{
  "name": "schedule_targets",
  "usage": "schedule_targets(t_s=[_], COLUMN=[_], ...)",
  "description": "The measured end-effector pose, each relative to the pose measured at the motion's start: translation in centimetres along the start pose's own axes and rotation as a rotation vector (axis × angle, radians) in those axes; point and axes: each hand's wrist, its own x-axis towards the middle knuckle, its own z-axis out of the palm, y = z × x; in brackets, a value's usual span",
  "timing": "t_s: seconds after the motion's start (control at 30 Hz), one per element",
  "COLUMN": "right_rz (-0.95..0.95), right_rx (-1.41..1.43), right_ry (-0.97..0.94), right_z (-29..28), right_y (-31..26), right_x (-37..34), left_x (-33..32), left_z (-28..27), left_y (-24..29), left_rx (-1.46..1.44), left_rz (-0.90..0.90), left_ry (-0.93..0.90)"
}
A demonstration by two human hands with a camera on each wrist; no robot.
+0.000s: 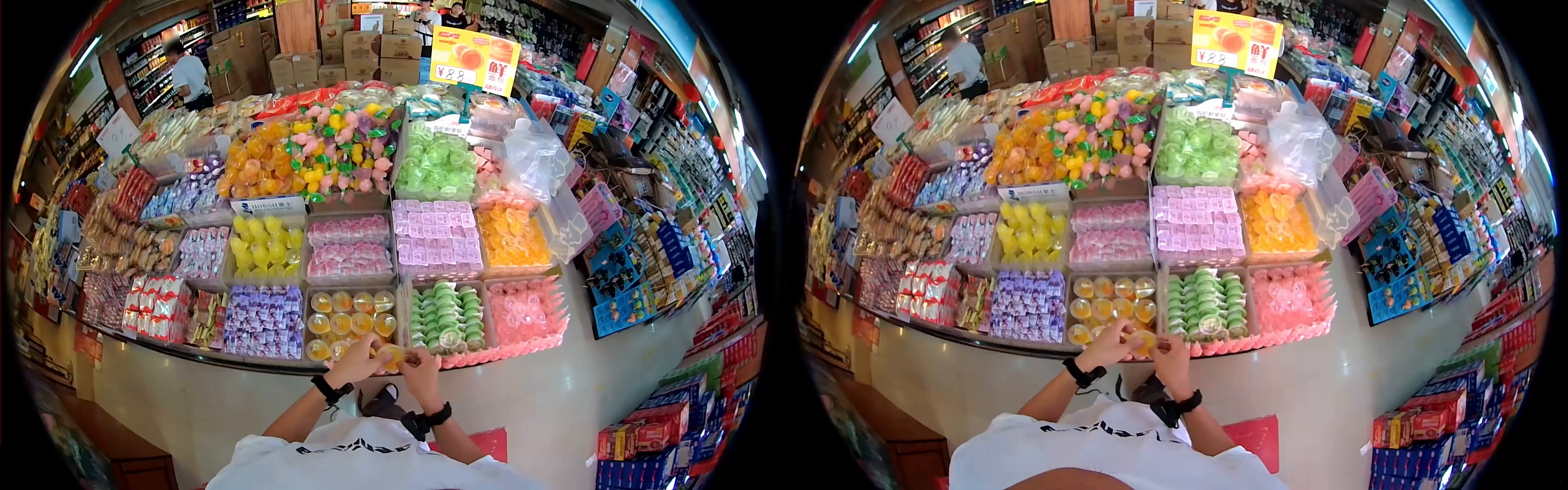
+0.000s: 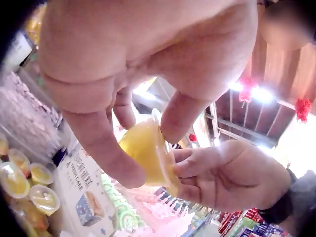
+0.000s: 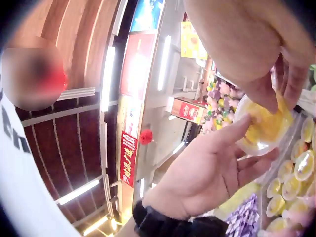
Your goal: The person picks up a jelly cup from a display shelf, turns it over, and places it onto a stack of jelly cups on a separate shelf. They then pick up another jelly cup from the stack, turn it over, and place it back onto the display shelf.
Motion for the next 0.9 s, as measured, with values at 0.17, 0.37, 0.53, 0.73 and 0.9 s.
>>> schedule_targets(t_s=[0.17,0.37,0.53,0.73,0.9], right_rz=[-0.046,-0.226,-0.07,0.095,0.248], right_rx=[0.022,-0.67,-0.646,-0.688,-0.722], right_ry=[-0.037,0.041,0.179,0.349,0.51], right_z=[3.7,6.8,9.5,11.4,12.4], right_y=[1.9,2.5,6.2,5.4,4.5], right_x=[1.6,1.5,2.2,3.2,4.0], left_x=[2.1,6.0,6.4,10.1,12.1], left_z=[-2.7,-2.3,-4.9,-3.7,-1.3], left_y=[-0.4,-14.2,-9.5,-14.7,-16.2], left_rx=[-0.011,-0.101,-0.431,-0.204,-0.164], left_rz=[-0.375,-0.232,-0.471,-0.268,-0.244], left_ry=[-0.117,-0.212,-0.516,-0.465,-0.544])
